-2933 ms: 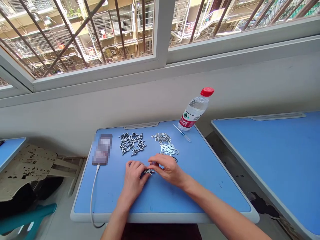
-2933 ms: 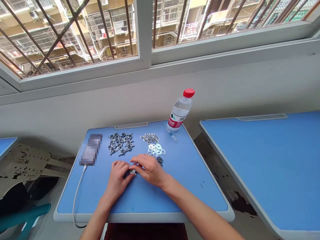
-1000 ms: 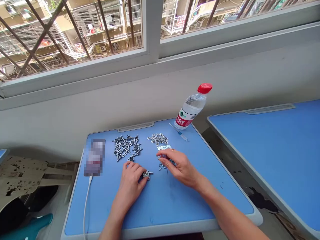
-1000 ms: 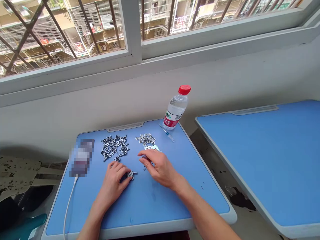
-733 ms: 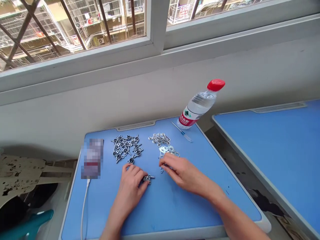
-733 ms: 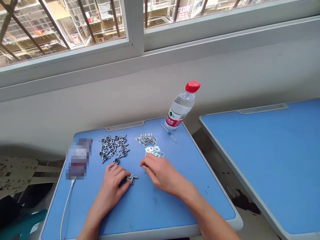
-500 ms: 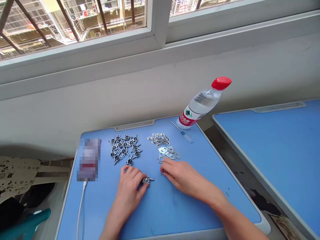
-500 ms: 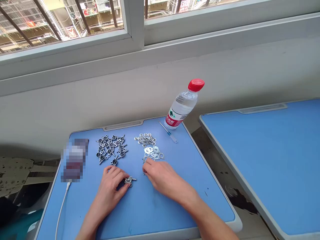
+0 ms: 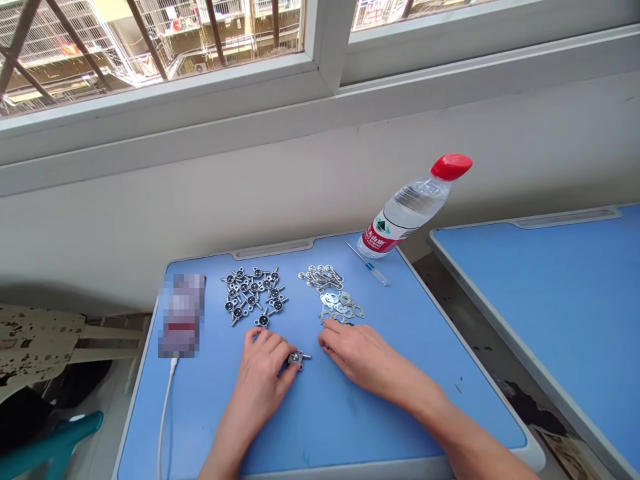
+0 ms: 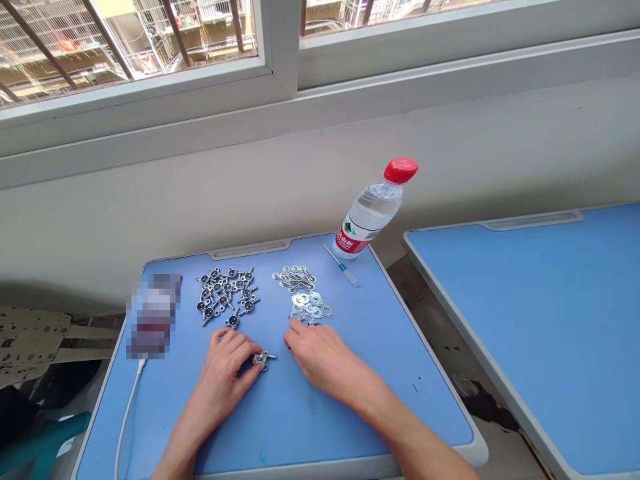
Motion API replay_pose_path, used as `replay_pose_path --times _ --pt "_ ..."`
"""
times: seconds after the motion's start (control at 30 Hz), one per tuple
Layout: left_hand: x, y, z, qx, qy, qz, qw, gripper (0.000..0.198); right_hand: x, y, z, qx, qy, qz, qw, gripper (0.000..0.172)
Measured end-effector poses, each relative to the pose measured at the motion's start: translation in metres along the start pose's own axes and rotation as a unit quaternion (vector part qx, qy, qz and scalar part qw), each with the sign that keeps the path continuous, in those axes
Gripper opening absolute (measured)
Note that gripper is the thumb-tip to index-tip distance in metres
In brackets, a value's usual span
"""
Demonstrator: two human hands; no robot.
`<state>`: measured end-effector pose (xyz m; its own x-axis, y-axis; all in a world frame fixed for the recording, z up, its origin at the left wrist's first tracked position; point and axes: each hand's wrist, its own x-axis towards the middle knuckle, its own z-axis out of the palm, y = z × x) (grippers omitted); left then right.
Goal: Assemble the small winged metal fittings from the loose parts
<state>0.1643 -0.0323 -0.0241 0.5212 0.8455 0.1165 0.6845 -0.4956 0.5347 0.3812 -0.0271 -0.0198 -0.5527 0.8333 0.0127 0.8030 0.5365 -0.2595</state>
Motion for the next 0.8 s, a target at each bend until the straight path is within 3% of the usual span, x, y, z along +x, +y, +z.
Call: replay_pose_path --times 0.37,0.6,0.8 --pt "-0.001 0.001 0.003 0.009 -0.004 0.012 1.000 0.008 0.005 -0.008 0.008 0.155 0.027 -0.035 0.987 0.023" --pt "-0.002 0.001 0.004 0.009 -0.004 0.010 1.000 0.009 0.006 -0.013 0.022 0.067 0.064 -0.082 0.992 0.025" --pt "-0.003 0.002 0.004 0.015 0.008 0.008 1.000 0.006 0.006 -0.016 0.019 0.017 0.092 -0.129 0.987 0.029"
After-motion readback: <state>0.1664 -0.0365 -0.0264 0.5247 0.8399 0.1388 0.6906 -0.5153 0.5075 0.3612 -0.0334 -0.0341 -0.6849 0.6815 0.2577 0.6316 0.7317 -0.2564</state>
